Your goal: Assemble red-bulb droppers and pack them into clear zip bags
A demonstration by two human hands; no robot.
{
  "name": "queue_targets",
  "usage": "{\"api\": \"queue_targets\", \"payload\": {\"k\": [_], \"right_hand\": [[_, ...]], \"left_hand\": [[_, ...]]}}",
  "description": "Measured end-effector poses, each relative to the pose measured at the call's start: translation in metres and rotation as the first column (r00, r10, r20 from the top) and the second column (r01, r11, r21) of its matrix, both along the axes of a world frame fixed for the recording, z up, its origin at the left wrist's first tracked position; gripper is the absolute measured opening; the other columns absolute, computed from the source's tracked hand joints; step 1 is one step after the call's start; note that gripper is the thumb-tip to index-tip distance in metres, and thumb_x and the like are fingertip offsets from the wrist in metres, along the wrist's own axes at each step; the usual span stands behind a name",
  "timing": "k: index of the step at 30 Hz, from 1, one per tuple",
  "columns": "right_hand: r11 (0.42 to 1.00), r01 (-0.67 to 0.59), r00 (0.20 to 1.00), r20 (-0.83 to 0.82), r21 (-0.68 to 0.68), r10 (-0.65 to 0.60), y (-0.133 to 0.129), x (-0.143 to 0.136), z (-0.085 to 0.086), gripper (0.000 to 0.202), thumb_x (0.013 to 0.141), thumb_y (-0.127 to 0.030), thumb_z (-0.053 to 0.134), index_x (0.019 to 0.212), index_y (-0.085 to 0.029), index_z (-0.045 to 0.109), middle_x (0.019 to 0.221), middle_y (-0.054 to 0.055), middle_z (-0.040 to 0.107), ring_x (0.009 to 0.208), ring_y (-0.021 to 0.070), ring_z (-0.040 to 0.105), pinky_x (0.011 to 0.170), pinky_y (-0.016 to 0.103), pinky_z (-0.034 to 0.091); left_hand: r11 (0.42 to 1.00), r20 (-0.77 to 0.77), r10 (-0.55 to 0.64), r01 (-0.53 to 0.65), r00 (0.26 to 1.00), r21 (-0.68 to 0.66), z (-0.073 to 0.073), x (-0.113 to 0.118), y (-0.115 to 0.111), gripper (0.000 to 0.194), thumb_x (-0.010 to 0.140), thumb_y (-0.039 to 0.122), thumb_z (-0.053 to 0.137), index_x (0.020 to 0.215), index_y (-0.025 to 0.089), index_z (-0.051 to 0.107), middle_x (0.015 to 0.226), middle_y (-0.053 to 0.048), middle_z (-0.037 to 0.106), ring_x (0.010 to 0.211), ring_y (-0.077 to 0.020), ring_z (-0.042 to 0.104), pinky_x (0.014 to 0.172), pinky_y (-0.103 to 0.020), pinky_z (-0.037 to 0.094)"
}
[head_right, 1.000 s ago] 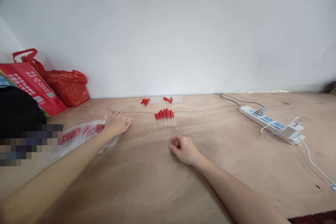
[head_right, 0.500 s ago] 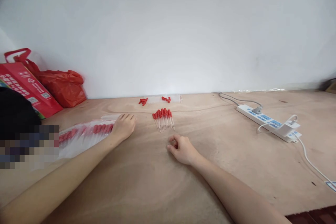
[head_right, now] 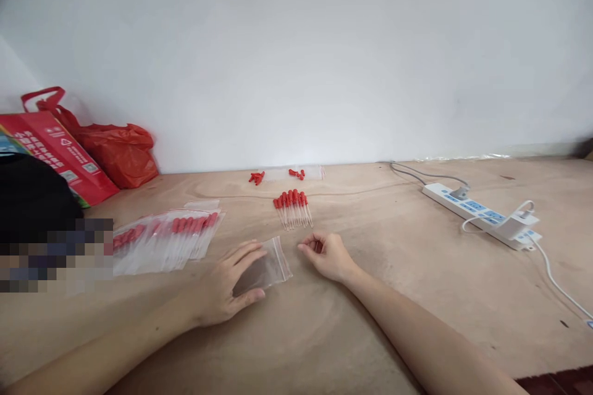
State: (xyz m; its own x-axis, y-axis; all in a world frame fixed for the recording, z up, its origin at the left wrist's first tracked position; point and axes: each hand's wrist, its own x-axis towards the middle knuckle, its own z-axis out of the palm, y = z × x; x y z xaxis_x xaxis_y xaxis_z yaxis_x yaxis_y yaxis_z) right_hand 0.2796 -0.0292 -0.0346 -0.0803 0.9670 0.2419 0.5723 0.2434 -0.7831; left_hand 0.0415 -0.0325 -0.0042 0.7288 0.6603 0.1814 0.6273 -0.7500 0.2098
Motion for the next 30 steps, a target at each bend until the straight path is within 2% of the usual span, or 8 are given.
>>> {"api": "queue_targets", "payload": {"k": [2,5,11,13,17,20,25,30], "right_hand": [[0.994,-0.105,0.994,0.023,-0.002,0.105,-0.005,-0.006,0.003,0.021,0.075,-0.034,0.052,0.073,-0.016,0.062,0.062,0.001,0.055,0.053,0.0093,0.045,0.05,0.02,0.037],[0.975,-0.218,0.974,0.077,0.034,0.215,-0.011,-0.014,0.007,0.02,0.076,-0.035,0.054,0.076,-0.017,0.064,0.073,0.003,0.057,0.066,0.0117,0.05,0.061,0.023,0.041],[0.946,-0.31,0.947,0.124,0.096,0.298,-0.012,-0.009,0.01,0.022,0.071,-0.039,0.06,0.08,-0.019,0.066,0.083,0.005,0.058,0.08,0.0158,0.052,0.076,0.029,0.041],[0.9,-0.41,0.908,0.166,0.147,0.386,-0.012,-0.004,0.012,0.023,0.071,-0.038,0.061,0.083,-0.019,0.066,0.089,0.006,0.058,0.087,0.0171,0.052,0.082,0.031,0.039],[0.748,-0.636,0.769,0.229,0.189,0.596,-0.012,-0.003,0.013,0.033,0.069,-0.04,0.062,0.092,-0.016,0.065,0.096,0.009,0.06,0.098,0.0201,0.052,0.088,0.033,0.038],[0.681,-0.715,0.693,0.283,0.156,0.663,-0.012,-0.007,0.011,0.043,0.072,-0.041,0.059,0.105,-0.014,0.06,0.103,0.012,0.059,0.103,0.0207,0.051,0.09,0.034,0.036],[0.711,-0.694,0.696,0.357,0.113,0.623,-0.013,-0.006,0.011,0.033,0.082,-0.035,0.048,0.11,-0.021,0.058,0.127,0.011,0.045,0.119,0.0217,0.038,0.097,0.04,0.027],[0.74,-0.664,0.746,0.164,0.11,0.645,-0.015,0.005,0.019,0.028,0.083,-0.034,0.046,0.098,-0.02,0.065,0.13,0.01,0.04,0.116,0.0202,0.041,0.092,0.034,0.035]], "left_hand": [[0.998,-0.062,0.021,-0.025,0.998,-0.063,-0.004,-0.01,0.003,0.059,0.081,0.052,0.041,0.129,0.019,0.033,0.136,-0.011,0.032,0.125,-0.0285,0.027,0.1,-0.047,0.026],[0.99,-0.116,-0.031,0.015,0.993,-0.139,-0.008,-0.012,0.002,0.055,0.087,0.047,0.033,0.135,0.022,0.022,0.141,-0.008,0.022,0.129,-0.0243,0.018,0.104,-0.046,0.018],[0.982,-0.147,-0.095,0.069,0.985,-0.174,-0.002,0.001,0.0,0.05,0.089,0.042,0.03,0.135,0.024,0.022,0.142,-0.005,0.016,0.13,-0.0205,0.015,0.106,-0.044,0.015],[0.981,-0.132,-0.102,0.078,0.986,-0.177,-0.001,0.001,0.001,0.051,0.089,0.042,0.032,0.135,0.023,0.022,0.142,-0.005,0.017,0.13,-0.0209,0.015,0.106,-0.044,0.014],[0.98,-0.098,-0.104,0.086,0.99,-0.179,-0.004,0.0,0.002,0.053,0.088,0.043,0.033,0.135,0.022,0.021,0.142,-0.005,0.018,0.13,-0.0212,0.016,0.106,-0.044,0.015],[0.979,-0.085,-0.105,0.088,0.991,-0.184,-0.005,0.0,0.002,0.055,0.088,0.043,0.033,0.136,0.022,0.018,0.142,-0.004,0.018,0.13,-0.0202,0.016,0.107,-0.042,0.014],[0.968,-0.046,-0.095,0.082,0.994,-0.237,-0.003,-0.003,0.004,0.059,0.087,0.041,0.037,0.137,0.022,0.013,0.142,-0.004,0.019,0.129,-0.0226,0.017,0.105,-0.043,0.019],[0.957,-0.075,-0.039,0.015,0.996,-0.291,-0.002,-0.012,0.01,0.056,0.088,0.042,0.034,0.137,0.022,0.014,0.142,-0.004,0.019,0.129,-0.0224,0.017,0.105,-0.042,0.02]]}}
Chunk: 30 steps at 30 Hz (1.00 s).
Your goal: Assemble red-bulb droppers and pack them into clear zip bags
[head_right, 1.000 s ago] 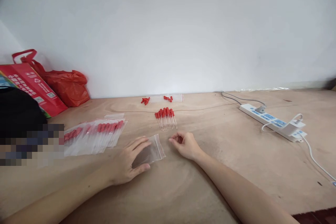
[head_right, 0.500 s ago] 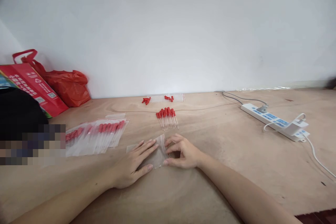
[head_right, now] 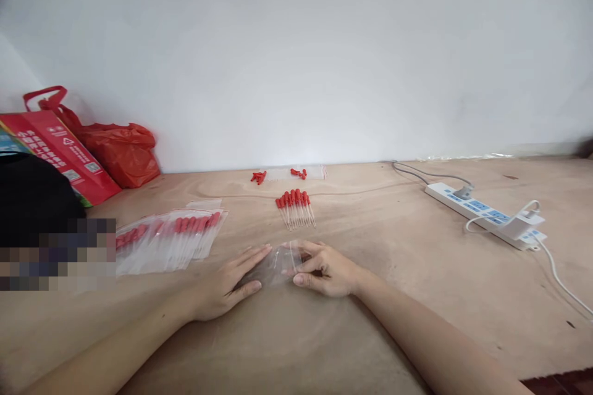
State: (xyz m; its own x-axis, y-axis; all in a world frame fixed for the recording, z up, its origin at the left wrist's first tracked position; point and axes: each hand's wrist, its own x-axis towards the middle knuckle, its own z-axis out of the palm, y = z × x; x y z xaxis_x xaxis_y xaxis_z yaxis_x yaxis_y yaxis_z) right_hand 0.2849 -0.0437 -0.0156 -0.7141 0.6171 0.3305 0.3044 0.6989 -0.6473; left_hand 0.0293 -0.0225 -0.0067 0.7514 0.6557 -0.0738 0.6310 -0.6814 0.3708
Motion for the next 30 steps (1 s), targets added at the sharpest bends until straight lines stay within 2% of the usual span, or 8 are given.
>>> {"api": "queue_targets", "payload": {"k": [4,7,8,10,12,14,22,30], "right_hand": [[0.983,0.047,0.989,-0.13,-0.175,-0.07,0.005,0.009,-0.005,0.026,0.079,-0.037,0.052,0.084,-0.018,0.069,0.104,0.009,0.059,0.095,0.0187,0.055,0.08,0.03,0.043],[0.911,0.324,0.905,-0.198,-0.255,-0.377,0.022,0.013,-0.019,0.031,0.078,-0.041,0.05,0.068,-0.015,0.066,0.068,0.003,0.061,0.064,0.0136,0.056,0.06,0.025,0.043],[0.851,0.455,0.833,-0.213,-0.263,-0.511,0.03,0.013,-0.024,0.032,0.076,-0.041,0.051,0.062,-0.015,0.063,0.06,0.002,0.059,0.057,0.012,0.053,0.055,0.024,0.041],[0.685,0.675,0.645,-0.233,-0.274,-0.728,0.049,0.014,-0.032,0.028,0.072,-0.041,0.054,0.064,-0.015,0.061,0.058,0.0,0.057,0.052,0.0107,0.049,0.051,0.022,0.038],[0.528,0.803,0.493,-0.191,-0.277,-0.849,0.069,0.014,-0.034,0.024,0.069,-0.039,0.055,0.065,-0.016,0.06,0.057,0.0,0.057,0.053,0.0106,0.049,0.051,0.022,0.037],[0.441,0.853,0.414,-0.151,-0.279,-0.897,0.087,0.013,-0.033,0.022,0.066,-0.037,0.056,0.065,-0.016,0.06,0.058,0.0,0.057,0.053,0.0111,0.05,0.052,0.022,0.038],[0.327,0.876,0.358,0.022,-0.355,-0.934,0.132,0.0,-0.028,0.024,0.052,-0.039,0.066,0.056,-0.017,0.058,0.054,0.001,0.057,0.05,0.0124,0.05,0.047,0.022,0.035],[0.274,0.852,0.338,0.069,-0.446,-0.939,0.142,-0.002,-0.027,0.021,0.052,-0.031,0.065,0.045,-0.018,0.051,0.036,-0.003,0.042,0.038,0.011,0.041,0.039,0.023,0.027]], "left_hand": [[1.0,-0.006,-0.017,0.017,1.0,0.017,0.001,-0.001,-0.001,0.053,0.088,0.043,0.032,0.135,0.023,0.021,0.141,-0.004,0.022,0.129,-0.0203,0.019,0.105,-0.041,0.019],[0.999,-0.013,-0.034,0.034,0.999,0.023,0.004,0.0,-0.003,0.052,0.087,0.044,0.035,0.134,0.022,0.027,0.141,-0.005,0.024,0.129,-0.0211,0.021,0.105,-0.042,0.019],[0.999,-0.014,-0.038,0.038,0.999,0.021,0.005,0.001,-0.004,0.052,0.086,0.044,0.037,0.133,0.022,0.028,0.141,-0.005,0.024,0.129,-0.0219,0.021,0.105,-0.042,0.019],[0.999,-0.012,-0.043,0.043,0.999,0.014,0.006,0.001,-0.004,0.053,0.085,0.045,0.039,0.132,0.022,0.031,0.141,-0.006,0.025,0.128,-0.0236,0.021,0.104,-0.044,0.02],[0.999,-0.004,-0.046,0.046,0.999,0.01,0.005,0.001,-0.003,0.053,0.084,0.047,0.04,0.131,0.023,0.033,0.141,-0.005,0.024,0.128,-0.0247,0.021,0.104,-0.045,0.021],[0.999,0.001,-0.049,0.049,0.999,0.011,0.004,0.0,-0.003,0.051,0.084,0.048,0.04,0.13,0.025,0.034,0.141,-0.004,0.024,0.128,-0.0248,0.021,0.104,-0.045,0.02],[0.998,-0.001,-0.055,0.055,0.998,0.012,0.006,-0.001,-0.003,0.05,0.084,0.044,0.043,0.129,0.026,0.035,0.141,-0.003,0.024,0.128,-0.0227,0.022,0.104,-0.043,0.021],[0.998,0.031,-0.062,0.062,0.998,0.02,0.003,-0.002,-0.001,0.049,0.083,0.042,0.045,0.129,0.026,0.036,0.14,-0.003,0.025,0.128,-0.0219,0.023,0.104,-0.042,0.021]]}}
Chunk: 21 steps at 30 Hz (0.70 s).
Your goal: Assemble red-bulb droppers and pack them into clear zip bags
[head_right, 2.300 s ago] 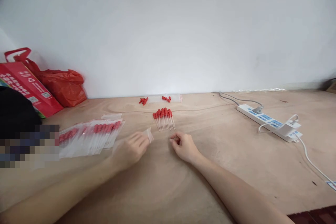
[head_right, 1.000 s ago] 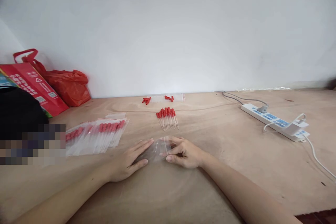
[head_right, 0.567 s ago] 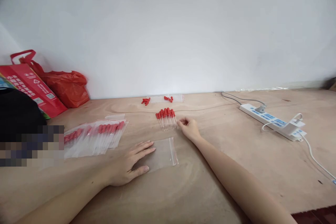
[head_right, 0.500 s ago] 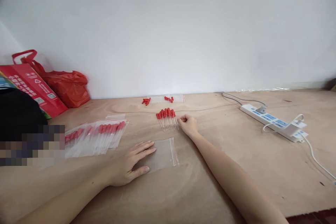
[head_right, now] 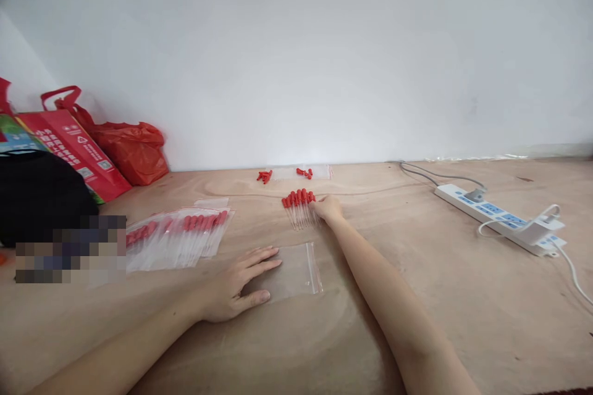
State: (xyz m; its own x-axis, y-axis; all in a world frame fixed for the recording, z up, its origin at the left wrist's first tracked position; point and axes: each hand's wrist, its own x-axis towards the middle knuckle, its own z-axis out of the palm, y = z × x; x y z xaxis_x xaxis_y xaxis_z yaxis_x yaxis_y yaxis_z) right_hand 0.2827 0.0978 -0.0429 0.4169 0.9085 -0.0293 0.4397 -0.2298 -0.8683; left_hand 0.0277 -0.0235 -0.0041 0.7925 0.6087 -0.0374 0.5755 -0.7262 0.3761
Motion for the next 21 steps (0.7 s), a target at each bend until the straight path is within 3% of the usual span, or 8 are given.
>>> {"api": "queue_targets", "payload": {"k": [3,7,10,13,15,17,19,21], "right_hand": [[0.999,-0.004,0.995,-0.097,0.05,0.009,-0.005,0.001,0.003,0.023,0.058,-0.035,0.061,0.048,-0.018,0.048,0.035,-0.005,0.036,0.037,0.0097,0.037,0.039,0.022,0.025],[0.984,-0.057,0.961,-0.257,0.171,0.1,-0.023,0.008,0.004,0.031,0.065,-0.048,0.052,0.056,-0.019,0.047,0.042,-0.005,0.04,0.038,0.0075,0.035,0.039,0.021,0.027],[0.964,-0.072,0.927,-0.34,0.255,0.159,-0.049,0.015,0.003,0.038,0.062,-0.056,0.051,0.064,-0.018,0.046,0.051,-0.003,0.048,0.041,0.0066,0.038,0.041,0.02,0.03],[0.946,-0.082,0.885,-0.414,0.314,0.214,-0.085,0.02,0.001,0.049,0.058,-0.054,0.058,0.089,-0.018,0.045,0.062,-0.002,0.056,0.045,0.0071,0.045,0.044,0.02,0.035],[0.933,-0.113,0.82,-0.498,0.341,0.281,-0.107,0.021,0.001,0.069,0.059,-0.045,0.064,0.114,-0.019,0.032,0.066,-0.002,0.06,0.047,0.0087,0.049,0.046,0.021,0.039],[0.933,-0.132,0.786,-0.539,0.336,0.305,-0.125,0.019,0.003,0.092,0.061,-0.038,0.066,0.13,-0.021,0.008,0.066,-0.003,0.061,0.048,0.0103,0.052,0.047,0.022,0.041],[0.937,-0.121,0.785,-0.546,0.328,0.293,-0.134,0.016,0.005,0.104,0.062,-0.035,0.066,0.132,-0.021,-0.01,0.063,-0.005,0.06,0.048,0.0112,0.053,0.047,0.023,0.042],[0.936,-0.107,0.793,-0.54,0.334,0.284,-0.137,0.012,0.007,0.107,0.062,-0.034,0.066,0.132,-0.021,-0.013,0.059,-0.007,0.057,0.048,0.0114,0.054,0.047,0.023,0.043]], "left_hand": [[1.0,0.0,-0.008,0.008,1.0,0.001,-0.001,0.0,0.001,0.05,0.083,0.043,0.044,0.129,0.026,0.036,0.141,-0.003,0.025,0.128,-0.0212,0.023,0.104,-0.042,0.021],[1.0,-0.001,-0.007,0.007,1.0,0.0,0.0,-0.001,0.0,0.048,0.084,0.043,0.042,0.128,0.026,0.036,0.141,-0.003,0.025,0.128,-0.0204,0.022,0.104,-0.041,0.02],[1.0,0.003,-0.011,0.011,1.0,-0.019,0.001,-0.001,-0.001,0.046,0.087,0.037,0.038,0.13,0.024,0.033,0.141,-0.003,0.024,0.129,-0.0196,0.019,0.105,-0.041,0.018],[0.999,0.016,-0.012,0.013,1.0,-0.03,0.002,-0.001,-0.002,0.049,0.085,0.03,0.039,0.133,0.023,0.027,0.141,-0.003,0.022,0.13,-0.0205,0.016,0.106,-0.041,0.018],[1.0,0.024,-0.005,0.006,1.0,-0.025,0.002,-0.001,-0.003,0.051,0.084,0.029,0.042,0.132,0.022,0.027,0.142,-0.004,0.021,0.13,-0.022,0.015,0.105,-0.041,0.019],[1.0,0.036,0.0,0.001,0.999,-0.015,0.002,0.0,-0.004,0.051,0.083,0.03,0.043,0.131,0.022,0.029,0.141,-0.004,0.024,0.13,-0.023,0.017,0.105,-0.041,0.021],[1.0,0.051,0.008,-0.008,0.999,-0.012,0.001,0.0,-0.005,0.052,0.082,0.031,0.044,0.13,0.022,0.029,0.139,-0.005,0.027,0.128,-0.0237,0.02,0.104,-0.04,0.023],[0.999,0.059,0.039,-0.038,0.997,-0.012,0.0,0.001,-0.006,0.054,0.081,0.032,0.046,0.13,0.022,0.027,0.137,-0.007,0.028,0.126,-0.0244,0.024,0.102,-0.04,0.026]]}}
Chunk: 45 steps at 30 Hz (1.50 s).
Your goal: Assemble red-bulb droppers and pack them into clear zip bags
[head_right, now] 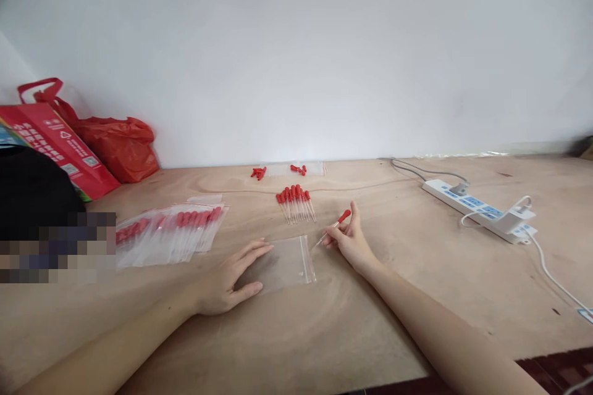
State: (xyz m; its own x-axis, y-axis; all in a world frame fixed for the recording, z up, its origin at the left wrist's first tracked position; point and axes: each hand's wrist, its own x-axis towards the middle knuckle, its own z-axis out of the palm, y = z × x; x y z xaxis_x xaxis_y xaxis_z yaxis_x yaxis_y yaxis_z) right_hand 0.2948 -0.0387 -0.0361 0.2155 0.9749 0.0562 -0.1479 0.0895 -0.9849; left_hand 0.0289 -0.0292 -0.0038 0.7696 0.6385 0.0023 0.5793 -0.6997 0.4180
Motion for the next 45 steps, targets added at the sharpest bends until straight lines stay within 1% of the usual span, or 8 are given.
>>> {"api": "queue_targets", "payload": {"k": [10,14,20,24,32,38,42,45], "right_hand": [[0.997,-0.062,0.998,-0.014,0.037,0.062,0.0,-0.013,-0.007,0.078,0.061,-0.046,0.065,0.12,-0.022,0.019,0.068,-0.003,0.057,0.056,0.0125,0.058,0.056,0.028,0.048],[0.989,-0.147,0.988,-0.032,0.027,0.148,0.002,-0.008,-0.011,0.054,0.065,-0.052,0.059,0.105,-0.023,0.037,0.074,0.0,0.059,0.061,0.0128,0.059,0.061,0.031,0.049],[0.959,-0.281,0.938,0.203,-0.024,0.28,0.001,0.003,-0.008,0.037,0.066,-0.047,0.061,0.088,-0.017,0.056,0.074,0.002,0.061,0.06,0.0104,0.054,0.062,0.028,0.046],[0.94,-0.341,0.899,0.286,-0.015,0.331,-0.002,0.003,-0.005,0.036,0.064,-0.042,0.065,0.09,-0.017,0.058,0.077,0.002,0.062,0.066,0.0115,0.054,0.065,0.027,0.044],[0.922,-0.382,0.841,0.391,-0.061,0.374,-0.003,-0.003,-0.006,0.029,0.062,-0.043,0.067,0.072,-0.016,0.061,0.061,-0.001,0.057,0.05,0.0075,0.045,0.047,0.021,0.036],[0.927,-0.369,0.798,0.533,0.062,0.282,-0.002,-0.013,-0.005,0.023,0.059,-0.042,0.069,0.065,-0.02,0.068,0.076,0.002,0.056,0.065,0.012,0.051,0.057,0.024,0.042],[0.877,-0.476,0.7,0.633,0.07,0.329,-0.002,-0.011,-0.002,0.021,0.067,-0.04,0.063,0.063,-0.021,0.069,0.072,0.002,0.055,0.067,0.0125,0.052,0.062,0.025,0.042],[0.883,-0.469,0.735,0.563,0.018,0.379,0.008,-0.003,0.0,0.022,0.07,-0.038,0.059,0.068,-0.018,0.068,0.071,0.002,0.058,0.065,0.0125,0.053,0.062,0.025,0.042]], "left_hand": [[0.997,0.053,0.032,-0.028,0.998,-0.07,-0.001,-0.004,0.003,0.058,0.078,0.04,0.05,0.128,0.021,0.025,0.132,-0.009,0.035,0.119,-0.0237,0.036,0.098,-0.039,0.031],[0.992,0.02,0.03,-0.027,0.999,-0.127,-0.002,-0.012,0.004,0.067,0.076,0.041,0.053,0.132,0.024,0.019,0.133,-0.007,0.038,0.124,-0.0266,0.028,0.099,-0.043,0.029],[0.99,0.003,0.035,-0.035,0.999,-0.139,0.001,-0.014,0.004,0.066,0.075,0.044,0.055,0.13,0.025,0.026,0.136,-0.006,0.032,0.126,-0.028,0.025,0.1,-0.044,0.028],[0.99,0.005,0.03,-0.029,1.0,-0.137,0.003,-0.012,0.003,0.065,0.075,0.045,0.055,0.13,0.025,0.027,0.136,-0.006,0.034,0.125,-0.028,0.026,0.1,-0.044,0.029],[0.993,-0.024,0.026,-0.028,0.999,-0.119,-0.001,-0.013,0.004,0.065,0.075,0.047,0.054,0.131,0.027,0.027,0.137,-0.005,0.033,0.127,-0.029,0.021,0.101,-0.046,0.025],[0.993,-0.028,0.031,-0.034,0.999,-0.114,-0.002,-0.012,0.005,0.064,0.076,0.048,0.053,0.131,0.028,0.027,0.137,-0.004,0.031,0.128,-0.0286,0.021,0.101,-0.047,0.026],[0.993,-0.013,0.028,-0.029,1.0,-0.111,-0.002,-0.012,0.005,0.064,0.075,0.047,0.053,0.131,0.028,0.028,0.137,-0.004,0.032,0.127,-0.029,0.021,0.101,-0.048,0.026],[0.995,-0.012,0.004,-0.006,1.0,-0.096,-0.002,-0.011,0.005,0.061,0.076,0.048,0.053,0.129,0.027,0.031,0.137,-0.005,0.033,0.127,-0.0282,0.022,0.101,-0.047,0.025]]}}
